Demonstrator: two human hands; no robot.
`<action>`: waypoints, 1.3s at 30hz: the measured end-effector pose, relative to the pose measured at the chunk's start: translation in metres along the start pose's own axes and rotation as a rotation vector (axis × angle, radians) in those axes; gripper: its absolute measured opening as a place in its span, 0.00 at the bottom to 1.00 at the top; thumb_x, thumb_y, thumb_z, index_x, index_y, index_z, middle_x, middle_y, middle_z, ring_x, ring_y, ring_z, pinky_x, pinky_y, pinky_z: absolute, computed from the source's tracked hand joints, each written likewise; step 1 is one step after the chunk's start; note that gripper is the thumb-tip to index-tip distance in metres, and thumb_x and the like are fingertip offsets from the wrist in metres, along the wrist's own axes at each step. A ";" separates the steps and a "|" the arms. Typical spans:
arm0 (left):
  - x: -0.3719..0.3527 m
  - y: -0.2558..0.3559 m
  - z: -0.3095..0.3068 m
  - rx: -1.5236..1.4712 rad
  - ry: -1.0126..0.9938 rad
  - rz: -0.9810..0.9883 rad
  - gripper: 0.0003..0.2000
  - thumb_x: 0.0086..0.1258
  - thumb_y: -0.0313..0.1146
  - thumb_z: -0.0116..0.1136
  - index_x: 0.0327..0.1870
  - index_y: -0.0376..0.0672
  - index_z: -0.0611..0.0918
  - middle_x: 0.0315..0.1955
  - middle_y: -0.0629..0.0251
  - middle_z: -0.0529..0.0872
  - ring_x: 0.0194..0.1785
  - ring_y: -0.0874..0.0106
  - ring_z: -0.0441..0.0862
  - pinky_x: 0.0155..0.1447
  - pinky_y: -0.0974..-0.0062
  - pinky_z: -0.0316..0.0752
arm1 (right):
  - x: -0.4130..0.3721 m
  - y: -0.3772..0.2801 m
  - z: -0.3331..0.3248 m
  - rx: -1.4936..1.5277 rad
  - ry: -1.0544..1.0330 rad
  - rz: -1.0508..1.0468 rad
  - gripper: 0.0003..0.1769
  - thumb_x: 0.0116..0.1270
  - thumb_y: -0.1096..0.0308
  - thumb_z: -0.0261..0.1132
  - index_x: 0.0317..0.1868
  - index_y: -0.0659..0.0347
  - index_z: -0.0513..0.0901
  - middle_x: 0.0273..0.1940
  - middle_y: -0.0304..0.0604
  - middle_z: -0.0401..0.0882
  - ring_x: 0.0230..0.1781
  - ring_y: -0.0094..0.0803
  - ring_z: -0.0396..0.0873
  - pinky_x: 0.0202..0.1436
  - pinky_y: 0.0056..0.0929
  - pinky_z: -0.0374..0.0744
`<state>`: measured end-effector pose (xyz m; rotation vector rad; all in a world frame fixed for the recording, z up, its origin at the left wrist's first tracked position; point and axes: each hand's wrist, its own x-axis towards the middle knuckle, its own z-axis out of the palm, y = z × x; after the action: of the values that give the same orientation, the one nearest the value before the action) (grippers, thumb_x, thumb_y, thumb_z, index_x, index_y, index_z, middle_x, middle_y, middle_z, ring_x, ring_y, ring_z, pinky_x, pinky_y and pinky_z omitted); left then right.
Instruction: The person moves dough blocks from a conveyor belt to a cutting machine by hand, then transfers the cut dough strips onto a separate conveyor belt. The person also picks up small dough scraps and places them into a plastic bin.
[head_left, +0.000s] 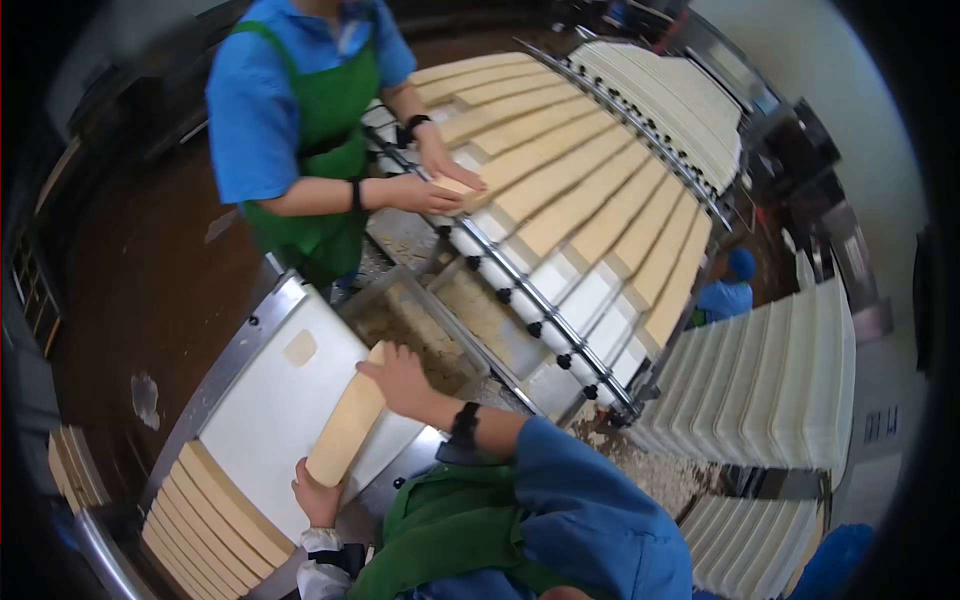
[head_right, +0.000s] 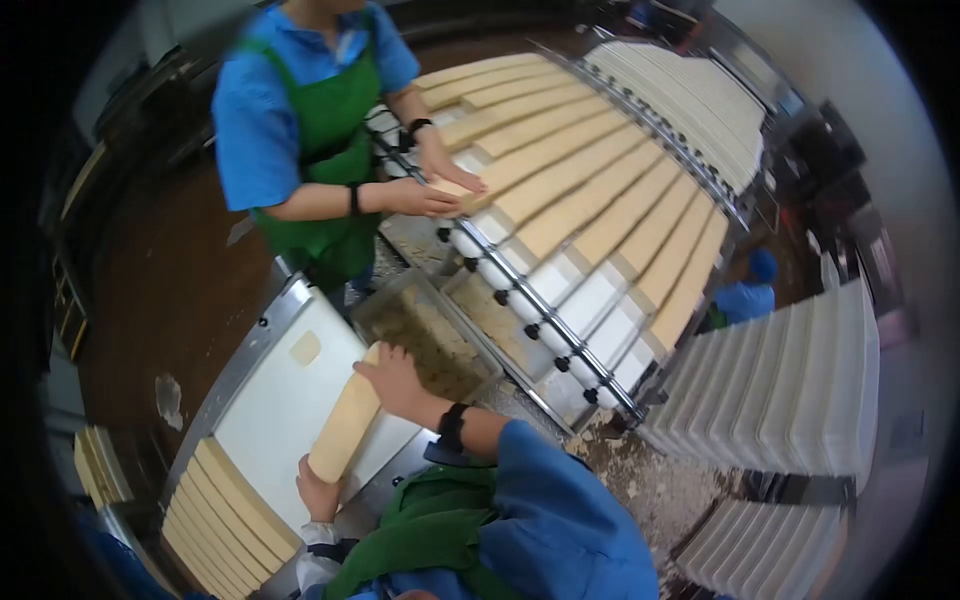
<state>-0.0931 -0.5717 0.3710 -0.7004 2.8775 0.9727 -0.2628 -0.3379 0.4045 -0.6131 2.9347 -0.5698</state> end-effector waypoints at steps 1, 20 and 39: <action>0.006 0.025 0.006 -0.009 -0.030 0.087 0.37 0.39 0.37 0.76 0.56 0.46 0.74 0.43 0.51 0.82 0.48 0.48 0.77 0.52 0.56 0.74 | -0.008 0.019 -0.030 0.021 0.014 0.064 0.27 0.57 0.69 0.61 0.60 0.41 0.78 0.52 0.60 0.69 0.50 0.57 0.69 0.51 0.52 0.71; -0.051 0.383 0.095 -0.501 -0.683 0.372 0.38 0.52 0.35 0.75 0.65 0.40 0.69 0.48 0.49 0.79 0.50 0.61 0.80 0.53 0.67 0.78 | -0.122 0.402 -0.211 0.051 -0.212 0.295 0.38 0.42 0.74 0.71 0.59 0.42 0.76 0.49 0.59 0.74 0.55 0.57 0.72 0.56 0.46 0.76; -0.031 0.351 0.167 -0.990 -0.773 0.068 0.21 0.72 0.25 0.57 0.64 0.38 0.67 0.51 0.62 0.80 0.53 0.75 0.78 0.56 0.77 0.74 | -0.174 0.232 -0.172 0.320 0.474 0.429 0.31 0.49 0.60 0.73 0.50 0.71 0.75 0.43 0.57 0.74 0.49 0.53 0.71 0.54 0.43 0.72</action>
<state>-0.2330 -0.2145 0.4419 -0.1244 1.6643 2.0950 -0.2166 -0.0124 0.4786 0.2174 3.1237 -1.2259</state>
